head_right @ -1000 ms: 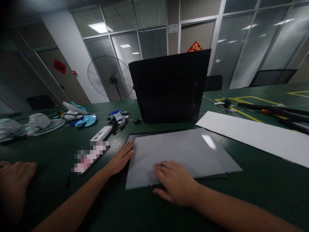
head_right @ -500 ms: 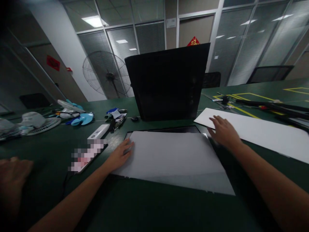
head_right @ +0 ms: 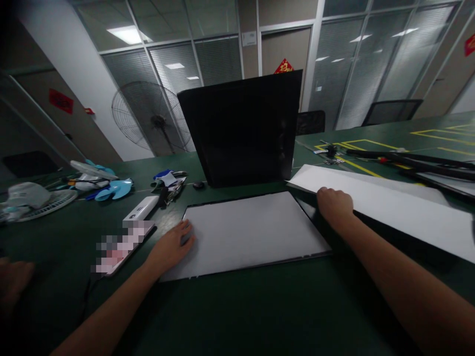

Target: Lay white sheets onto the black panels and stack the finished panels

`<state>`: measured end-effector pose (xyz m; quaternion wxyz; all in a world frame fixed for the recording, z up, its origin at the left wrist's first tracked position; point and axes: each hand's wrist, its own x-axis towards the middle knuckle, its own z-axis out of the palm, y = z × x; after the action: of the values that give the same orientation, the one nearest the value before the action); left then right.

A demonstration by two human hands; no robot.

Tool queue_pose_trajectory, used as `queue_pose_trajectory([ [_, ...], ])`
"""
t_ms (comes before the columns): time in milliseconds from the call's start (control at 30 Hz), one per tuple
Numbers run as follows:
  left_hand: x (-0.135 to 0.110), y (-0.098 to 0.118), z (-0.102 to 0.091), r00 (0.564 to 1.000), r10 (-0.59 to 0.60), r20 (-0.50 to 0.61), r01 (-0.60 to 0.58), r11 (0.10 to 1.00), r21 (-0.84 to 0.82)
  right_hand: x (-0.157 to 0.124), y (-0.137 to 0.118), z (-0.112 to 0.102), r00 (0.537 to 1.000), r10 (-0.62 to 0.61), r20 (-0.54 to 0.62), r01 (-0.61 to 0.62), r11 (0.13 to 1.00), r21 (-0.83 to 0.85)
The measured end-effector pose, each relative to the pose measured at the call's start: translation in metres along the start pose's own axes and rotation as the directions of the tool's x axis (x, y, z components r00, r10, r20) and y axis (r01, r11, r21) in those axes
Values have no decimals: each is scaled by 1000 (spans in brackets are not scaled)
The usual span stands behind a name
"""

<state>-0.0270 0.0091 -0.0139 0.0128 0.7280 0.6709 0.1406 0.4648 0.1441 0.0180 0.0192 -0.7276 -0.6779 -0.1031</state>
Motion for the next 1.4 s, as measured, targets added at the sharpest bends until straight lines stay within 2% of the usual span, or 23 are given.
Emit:
queue_pose_trajectory([
  [200, 0, 3, 0, 1000, -19, 8, 19, 999, 29, -44, -54, -35, 995, -104, -7, 103, 993, -62],
  [300, 1, 2, 1, 1000, -22, -15, 22, 1000, 10, -77, -85, -45, 969, -246, 27, 248, 967, -57],
  [367, 2, -1, 2, 998, -44, -43, 42, 998, -42, -102, -108, -48, 929, -365, 57, 368, 929, -36],
  [433, 3, -3, 1, 995, -74, -67, 66, 991, -116, -124, -128, -48, 853, -518, 69, 519, 855, 3],
  [467, 4, -4, 1, 993, -91, -78, 78, 985, -154, -133, -137, -47, 791, -609, 57, 608, 793, 35],
  [533, 5, -5, -1, 989, -120, -85, 100, 973, -209, -146, -148, -43, 635, -772, -14, 768, 630, 114],
  [600, 5, -6, -1, 988, -134, -76, 115, 970, -215, -152, -153, -38, 504, -857, -107, 856, 479, 196],
  [667, 5, -6, 1, 990, -126, -71, 112, 978, -177, -153, -154, -36, 435, -887, -157, 881, 383, 277],
  [767, 6, -9, 5, 992, -102, -81, 92, 989, -118, -151, -150, -37, 351, -920, -173, 878, 260, 402],
  [833, 7, -10, 7, 992, -104, -77, 96, 989, -109, -143, -145, -39, 323, -926, -196, 862, 202, 465],
  [867, 7, -11, 7, 992, -107, -70, 99, 989, -110, -135, -141, -38, 337, -915, -223, 856, 199, 477],
  [900, 7, -12, 7, 992, -106, -63, 99, 989, -110, -124, -136, -36, 375, -891, -257, 853, 223, 471],
  [933, 8, -13, 7, 993, -101, -58, 94, 989, -111, -110, -129, -33, 437, -851, -291, 847, 280, 452],
  [967, 8, -14, 8, 994, -91, -55, 84, 990, -111, -93, -119, -27, 518, -794, -320, 827, 369, 424],
  [1033, 8, -15, 9, 997, -68, -46, 62, 992, -108, -54, -90, -13, 695, -637, -333, 719, 602, 348],
  [1100, 8, -16, 11, 998, -50, -41, 45, 994, -99, -16, -51, 3, 851, -456, -263, 516, 820, 247],
  [1133, 7, -16, 12, 998, -43, -45, 39, 995, -94, -1, -31, 11, 917, -342, -208, 381, 903, 199],
  [1200, 7, -17, 15, 997, -31, -65, 25, 996, -86, 20, 9, 23, 977, -147, -156, 174, 970, 172],
  [1267, 7, -17, 17, 996, -19, -83, 13, 997, -80, 30, 40, 29, 996, -29, -83, 43, 984, 176],
  [1333, 7, -17, 17, 997, -14, -81, 8, 997, -73, 32, 59, 31, 1000, 11, 9, -13, 985, 174],
  [1400, 7, -17, 17, 997, -16, -70, 12, 998, -67, 31, 65, 29, 996, 21, 83, -34, 987, 156],
])
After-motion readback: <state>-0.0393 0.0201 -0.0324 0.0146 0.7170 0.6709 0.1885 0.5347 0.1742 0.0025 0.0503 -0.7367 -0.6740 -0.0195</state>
